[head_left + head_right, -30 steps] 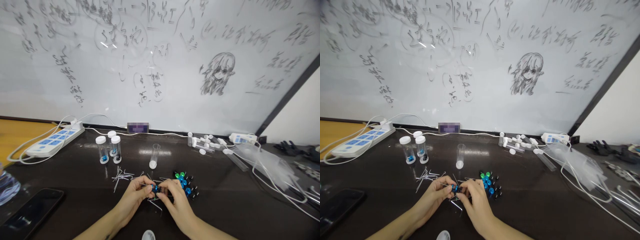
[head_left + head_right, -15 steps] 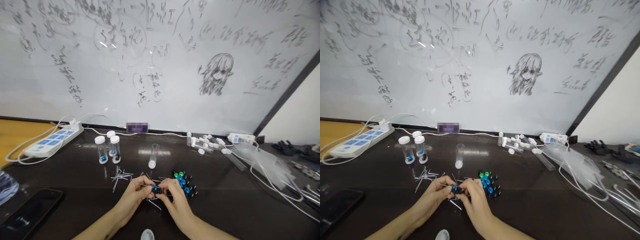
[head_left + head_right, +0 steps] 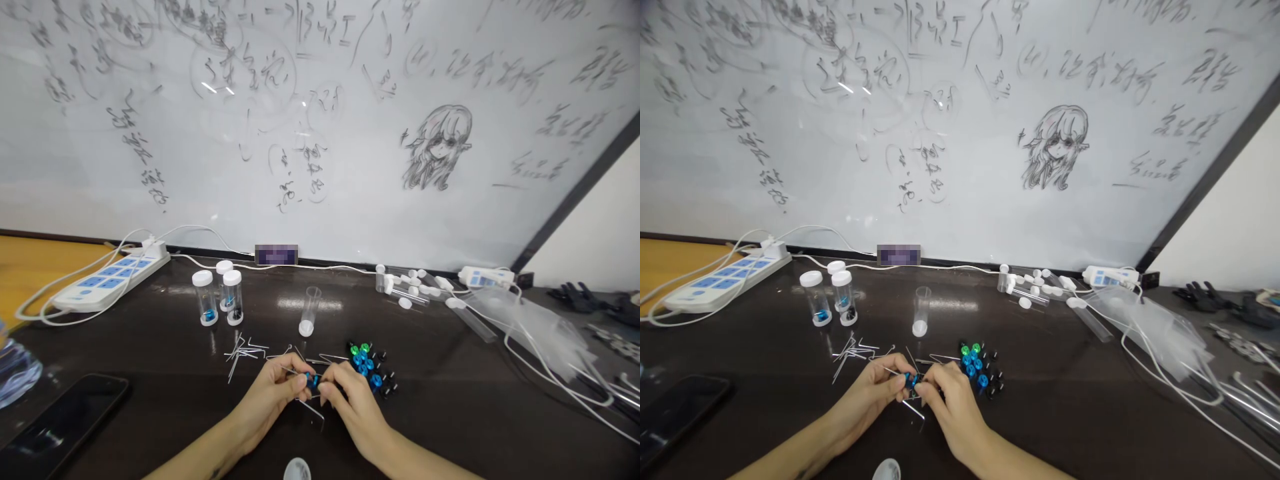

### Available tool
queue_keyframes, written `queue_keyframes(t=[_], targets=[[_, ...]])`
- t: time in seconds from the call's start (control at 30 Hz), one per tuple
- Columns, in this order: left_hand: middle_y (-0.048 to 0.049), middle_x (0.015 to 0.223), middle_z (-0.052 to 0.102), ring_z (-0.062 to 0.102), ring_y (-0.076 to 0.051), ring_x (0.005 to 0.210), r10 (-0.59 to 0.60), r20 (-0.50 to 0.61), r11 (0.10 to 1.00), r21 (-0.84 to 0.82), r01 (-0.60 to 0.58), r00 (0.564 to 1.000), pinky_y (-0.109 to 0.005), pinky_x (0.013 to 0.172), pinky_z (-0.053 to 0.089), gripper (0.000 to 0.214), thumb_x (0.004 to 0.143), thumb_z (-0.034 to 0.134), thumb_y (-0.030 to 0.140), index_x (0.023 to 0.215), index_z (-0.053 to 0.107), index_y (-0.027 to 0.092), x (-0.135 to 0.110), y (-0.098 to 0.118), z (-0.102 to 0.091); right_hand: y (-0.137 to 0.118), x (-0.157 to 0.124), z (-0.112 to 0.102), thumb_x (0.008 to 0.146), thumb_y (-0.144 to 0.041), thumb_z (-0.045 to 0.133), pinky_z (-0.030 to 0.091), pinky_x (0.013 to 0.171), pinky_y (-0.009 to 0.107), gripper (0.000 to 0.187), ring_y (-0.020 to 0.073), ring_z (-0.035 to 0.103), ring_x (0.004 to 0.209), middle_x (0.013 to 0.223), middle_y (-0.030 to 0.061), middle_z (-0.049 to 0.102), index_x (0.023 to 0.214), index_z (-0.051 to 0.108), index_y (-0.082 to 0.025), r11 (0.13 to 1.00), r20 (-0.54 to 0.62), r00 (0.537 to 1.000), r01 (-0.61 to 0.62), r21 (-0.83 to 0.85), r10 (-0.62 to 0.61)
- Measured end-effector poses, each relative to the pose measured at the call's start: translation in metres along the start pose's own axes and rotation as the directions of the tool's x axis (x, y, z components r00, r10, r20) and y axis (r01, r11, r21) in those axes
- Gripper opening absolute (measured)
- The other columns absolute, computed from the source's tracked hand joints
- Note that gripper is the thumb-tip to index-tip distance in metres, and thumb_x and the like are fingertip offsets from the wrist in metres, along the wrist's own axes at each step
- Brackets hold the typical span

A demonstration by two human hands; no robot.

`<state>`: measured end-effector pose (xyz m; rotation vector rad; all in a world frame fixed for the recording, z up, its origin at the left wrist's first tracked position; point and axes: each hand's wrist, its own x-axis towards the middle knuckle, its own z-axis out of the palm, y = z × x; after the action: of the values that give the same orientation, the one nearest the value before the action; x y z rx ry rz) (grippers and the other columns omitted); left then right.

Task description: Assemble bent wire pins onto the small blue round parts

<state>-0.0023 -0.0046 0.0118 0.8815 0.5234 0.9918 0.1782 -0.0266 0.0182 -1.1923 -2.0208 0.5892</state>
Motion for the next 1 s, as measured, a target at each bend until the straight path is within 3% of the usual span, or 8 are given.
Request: queue_keyframes(t=[0.1,0.2,0.33,0.43,0.53,0.7,0.83,1.0], targets=[[-0.0022,0.069,0.064,0.054,-0.009,0.061,0.009,-0.015,1.000,0.014,-0.009,1.000,-0.021,0.065,0.040,0.009,0.074,0.071,0.019,0.079,0.066,0.013,0.0009,-0.0005,-0.0003,0.0013,0.0000,0.0010,0.088,-0.019,0.058,0.040,0.070,0.027,0.007,0.0170,0.053,0.075,0.077,-0.0007,0.057,0.081,0.056,-0.021,1.000,-0.048,0.999,0.020,0.002,-0.020],[-0.0018,0.069,0.064,0.054,-0.009,0.061,0.014,-0.012,1.000,0.019,-0.014,1.000,-0.021,0.065,0.040,0.008,0.075,0.069,0.019,0.079,0.066,0.013,0.0014,-0.0009,-0.0009,0.0020,0.0001,0.0013,0.086,-0.020,0.062,0.040,0.069,0.026,0.007,0.0169,0.052,0.074,0.077,-0.0009,0.057,0.082,0.055,-0.021,1.000,-0.066,0.998,0.015,0.009,-0.015],[-0.0021,0.071,0.064,0.054,-0.009,0.062,0.012,0.002,1.000,0.022,-0.012,1.000,-0.021,0.065,0.040,0.009,0.075,0.070,0.019,0.080,0.066,0.013,0.0000,-0.0009,-0.0013,0.0019,0.0010,0.0012,0.094,-0.025,0.050,0.038,0.067,0.025,0.023,0.0157,0.053,0.071,0.070,-0.0020,0.057,0.071,0.055,-0.020,1.000,0.019,1.000,-0.014,0.024,0.014],[-0.0018,0.070,0.064,0.054,-0.009,0.062,0.012,-0.013,1.000,0.026,-0.012,1.000,-0.022,0.067,0.041,0.009,0.075,0.070,0.019,0.080,0.066,0.013,-0.0006,-0.0013,-0.0020,0.0035,0.0016,0.0025,0.088,-0.019,0.059,0.039,0.069,0.025,0.006,0.0163,0.052,0.074,0.076,-0.0017,0.056,0.083,0.055,-0.020,1.000,-0.037,0.999,-0.002,0.031,0.003],[-0.0015,0.068,0.063,0.054,-0.009,0.062,0.013,-0.010,0.999,0.033,-0.013,1.000,-0.022,0.067,0.040,0.007,0.076,0.068,0.018,0.081,0.066,0.013,-0.0006,-0.0022,-0.0025,0.0052,0.0021,0.0026,0.085,-0.020,0.062,0.039,0.069,0.025,0.007,0.0162,0.052,0.074,0.077,-0.0017,0.056,0.083,0.056,-0.020,0.999,-0.047,0.999,0.002,0.051,0.000],[-0.0018,0.071,0.063,0.054,-0.009,0.064,0.017,0.008,1.000,0.024,-0.017,1.000,-0.023,0.067,0.040,0.008,0.076,0.068,0.018,0.081,0.065,0.013,-0.0014,-0.0020,-0.0012,0.0056,0.0020,0.0014,0.096,-0.026,0.044,0.038,0.065,0.025,0.030,0.0141,0.053,0.066,0.066,-0.0026,0.056,0.068,0.053,-0.019,0.997,0.059,0.998,-0.020,0.081,0.015],[-0.0024,0.069,0.064,0.054,-0.009,0.063,0.023,0.010,0.999,0.041,-0.023,1.000,-0.023,0.067,0.040,0.007,0.076,0.068,0.018,0.081,0.065,0.012,-0.0012,-0.0005,-0.0005,0.0052,0.0001,0.0033,0.087,-0.017,0.060,0.038,0.069,0.025,0.009,0.0165,0.052,0.075,0.076,-0.0016,0.055,0.081,0.053,-0.020,1.000,-0.038,0.999,0.011,0.013,-0.011],[-0.0022,0.069,0.064,0.054,-0.009,0.062,0.021,0.017,0.999,0.035,-0.022,1.000,-0.022,0.066,0.040,0.007,0.076,0.068,0.018,0.081,0.065,0.013,-0.0015,-0.0013,-0.0015,0.0015,-0.0003,0.0017,0.090,-0.023,0.057,0.038,0.066,0.025,0.015,0.0161,0.051,0.071,0.072,-0.0023,0.054,0.076,0.051,-0.020,1.000,-0.004,1.000,0.008,0.002,-0.008]])
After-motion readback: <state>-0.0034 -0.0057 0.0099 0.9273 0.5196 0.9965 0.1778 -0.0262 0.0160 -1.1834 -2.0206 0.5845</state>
